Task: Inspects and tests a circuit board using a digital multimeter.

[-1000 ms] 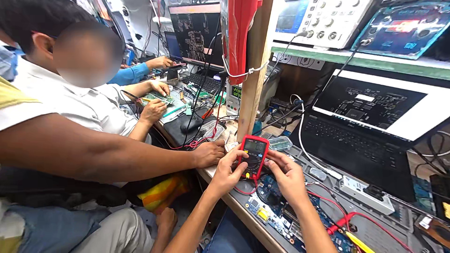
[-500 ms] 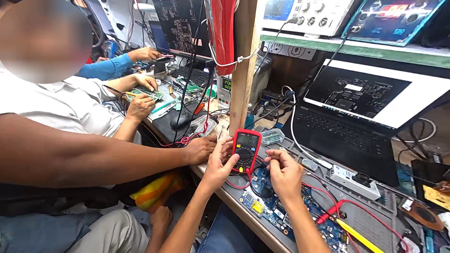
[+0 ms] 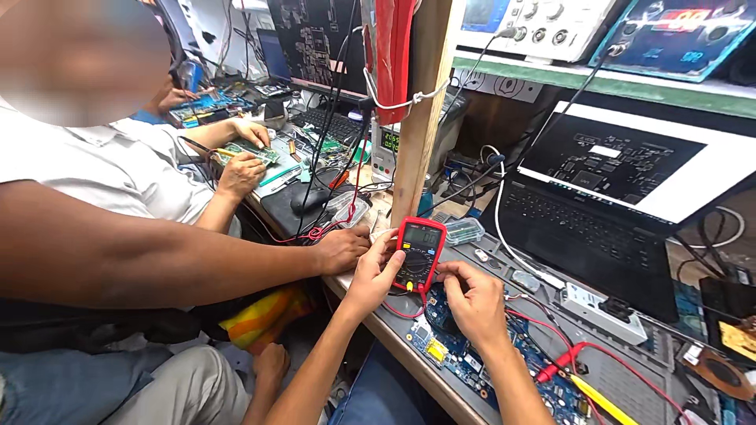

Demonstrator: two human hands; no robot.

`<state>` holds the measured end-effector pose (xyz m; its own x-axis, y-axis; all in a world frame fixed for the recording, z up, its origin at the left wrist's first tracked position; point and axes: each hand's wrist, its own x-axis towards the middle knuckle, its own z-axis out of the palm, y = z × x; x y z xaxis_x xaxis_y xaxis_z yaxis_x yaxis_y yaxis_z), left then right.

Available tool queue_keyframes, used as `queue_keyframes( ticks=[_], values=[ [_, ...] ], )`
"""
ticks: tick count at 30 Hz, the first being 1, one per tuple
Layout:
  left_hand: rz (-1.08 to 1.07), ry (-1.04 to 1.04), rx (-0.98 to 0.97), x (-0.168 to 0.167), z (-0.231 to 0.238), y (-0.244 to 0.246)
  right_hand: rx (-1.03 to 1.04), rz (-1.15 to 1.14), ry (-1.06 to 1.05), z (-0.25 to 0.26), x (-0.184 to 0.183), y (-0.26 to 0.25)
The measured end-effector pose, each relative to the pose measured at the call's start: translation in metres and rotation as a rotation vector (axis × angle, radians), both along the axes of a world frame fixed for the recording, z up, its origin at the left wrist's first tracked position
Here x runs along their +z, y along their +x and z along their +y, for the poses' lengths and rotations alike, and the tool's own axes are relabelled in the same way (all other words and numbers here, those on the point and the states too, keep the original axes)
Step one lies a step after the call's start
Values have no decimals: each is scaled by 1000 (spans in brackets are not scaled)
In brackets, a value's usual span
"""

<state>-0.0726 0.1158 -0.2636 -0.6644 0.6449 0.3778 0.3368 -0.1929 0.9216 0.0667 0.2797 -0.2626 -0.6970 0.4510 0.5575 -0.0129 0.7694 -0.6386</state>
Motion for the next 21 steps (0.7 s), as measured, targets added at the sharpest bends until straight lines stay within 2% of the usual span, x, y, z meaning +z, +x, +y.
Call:
queue_keyframes(
  ticks=[5, 10, 21],
  values=[
    [-97, -77, -124, 15, 8, -17, -17, -14, 23, -1, -1, -1],
    [-52, -51, -74, 8, 21, -16, -22, -14, 39, -2, -2, -2],
    [-12, -85, -35, 10, 10, -4, -8, -21, 78, -3, 0, 1]
  ],
)
